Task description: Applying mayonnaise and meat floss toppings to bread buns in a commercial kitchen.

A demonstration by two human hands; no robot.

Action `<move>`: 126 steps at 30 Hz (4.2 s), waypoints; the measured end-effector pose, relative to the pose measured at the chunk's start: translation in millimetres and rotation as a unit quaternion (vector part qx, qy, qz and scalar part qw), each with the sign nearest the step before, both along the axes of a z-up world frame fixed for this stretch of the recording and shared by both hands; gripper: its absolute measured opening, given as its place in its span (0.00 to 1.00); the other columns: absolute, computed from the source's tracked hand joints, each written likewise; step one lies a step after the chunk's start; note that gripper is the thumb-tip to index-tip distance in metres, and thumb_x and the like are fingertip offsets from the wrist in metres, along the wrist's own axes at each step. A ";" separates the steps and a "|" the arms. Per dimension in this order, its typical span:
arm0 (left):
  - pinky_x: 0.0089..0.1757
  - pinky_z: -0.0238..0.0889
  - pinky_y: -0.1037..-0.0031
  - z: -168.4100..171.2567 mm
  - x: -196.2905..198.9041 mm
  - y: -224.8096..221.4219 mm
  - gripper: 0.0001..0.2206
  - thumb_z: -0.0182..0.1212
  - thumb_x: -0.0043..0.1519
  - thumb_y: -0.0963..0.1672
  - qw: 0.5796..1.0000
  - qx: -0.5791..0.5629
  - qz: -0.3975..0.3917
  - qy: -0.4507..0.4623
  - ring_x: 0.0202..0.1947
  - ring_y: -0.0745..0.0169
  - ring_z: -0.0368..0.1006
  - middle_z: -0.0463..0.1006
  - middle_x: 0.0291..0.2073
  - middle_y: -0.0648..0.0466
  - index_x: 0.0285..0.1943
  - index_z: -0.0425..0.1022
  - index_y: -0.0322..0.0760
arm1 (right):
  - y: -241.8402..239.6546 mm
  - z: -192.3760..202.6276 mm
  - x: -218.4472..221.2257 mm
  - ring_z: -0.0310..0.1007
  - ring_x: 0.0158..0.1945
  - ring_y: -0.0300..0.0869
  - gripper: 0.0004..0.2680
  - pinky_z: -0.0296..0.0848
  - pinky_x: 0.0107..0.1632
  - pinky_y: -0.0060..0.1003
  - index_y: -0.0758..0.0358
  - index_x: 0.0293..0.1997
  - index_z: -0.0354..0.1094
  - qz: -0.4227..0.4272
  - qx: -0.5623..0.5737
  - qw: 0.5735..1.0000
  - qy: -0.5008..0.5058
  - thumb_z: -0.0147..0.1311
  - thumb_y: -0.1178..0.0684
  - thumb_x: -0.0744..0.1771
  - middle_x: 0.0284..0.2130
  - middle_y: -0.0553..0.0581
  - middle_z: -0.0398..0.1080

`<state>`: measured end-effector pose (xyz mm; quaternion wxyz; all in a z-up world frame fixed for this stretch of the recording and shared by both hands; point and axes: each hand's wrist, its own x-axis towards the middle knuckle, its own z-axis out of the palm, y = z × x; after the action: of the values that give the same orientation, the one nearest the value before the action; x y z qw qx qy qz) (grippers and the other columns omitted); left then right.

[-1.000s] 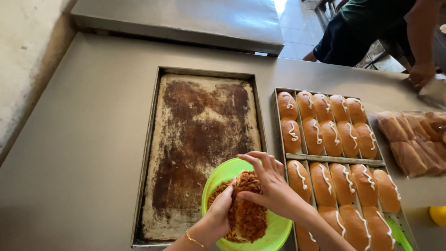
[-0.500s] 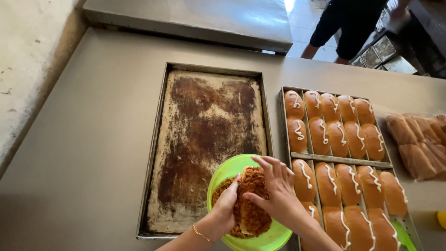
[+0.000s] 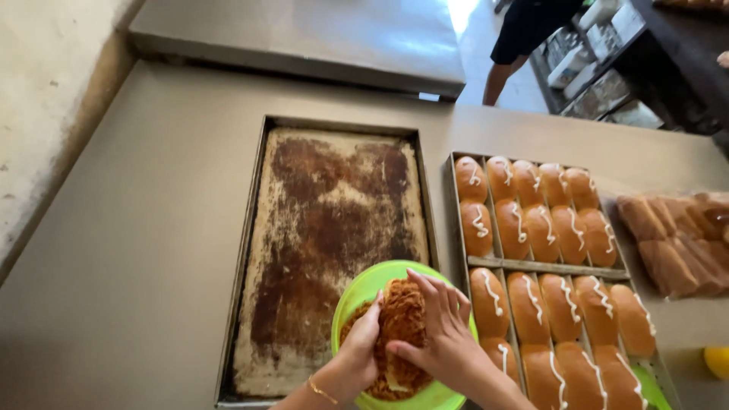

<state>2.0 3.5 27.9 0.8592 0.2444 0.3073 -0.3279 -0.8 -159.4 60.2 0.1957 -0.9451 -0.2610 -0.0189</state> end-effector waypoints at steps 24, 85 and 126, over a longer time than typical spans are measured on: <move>0.53 0.69 0.57 32.1 -0.4 7.0 0.26 0.38 0.72 0.53 0.999 0.038 0.002 0.038 0.53 0.48 0.75 0.79 0.59 0.38 0.67 0.72 0.33 | -9.6 -8.6 -41.4 0.48 0.68 0.54 0.40 0.40 0.66 0.51 0.63 0.74 0.38 -0.113 0.038 0.992 -0.053 0.60 0.29 0.62 0.67 0.66 0.50; 0.61 0.63 0.51 55.0 5.2 17.7 0.28 0.38 0.71 0.54 0.997 0.035 -0.045 0.044 0.61 0.42 0.69 0.73 0.63 0.34 0.71 0.67 0.34 | -12.6 -9.3 -43.8 0.43 0.74 0.52 0.36 0.34 0.73 0.56 0.60 0.73 0.43 -0.103 0.085 0.988 -0.079 0.41 0.22 0.65 0.66 0.62 0.52; 0.51 0.66 0.60 19.0 -11.1 -4.4 0.28 0.43 0.69 0.55 0.999 0.025 -0.021 0.013 0.51 0.50 0.75 0.81 0.58 0.44 0.65 0.76 0.32 | -35.8 -27.8 -24.2 0.62 0.66 0.47 0.20 0.55 0.71 0.41 0.69 0.68 0.53 -0.161 0.460 0.871 -0.057 0.48 0.54 0.68 0.61 0.61 0.63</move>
<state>-9.1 -0.9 46.9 0.8420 0.2677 0.3208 -0.3412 -25.0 -195.1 32.5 0.5877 -0.7741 -0.0777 -0.2221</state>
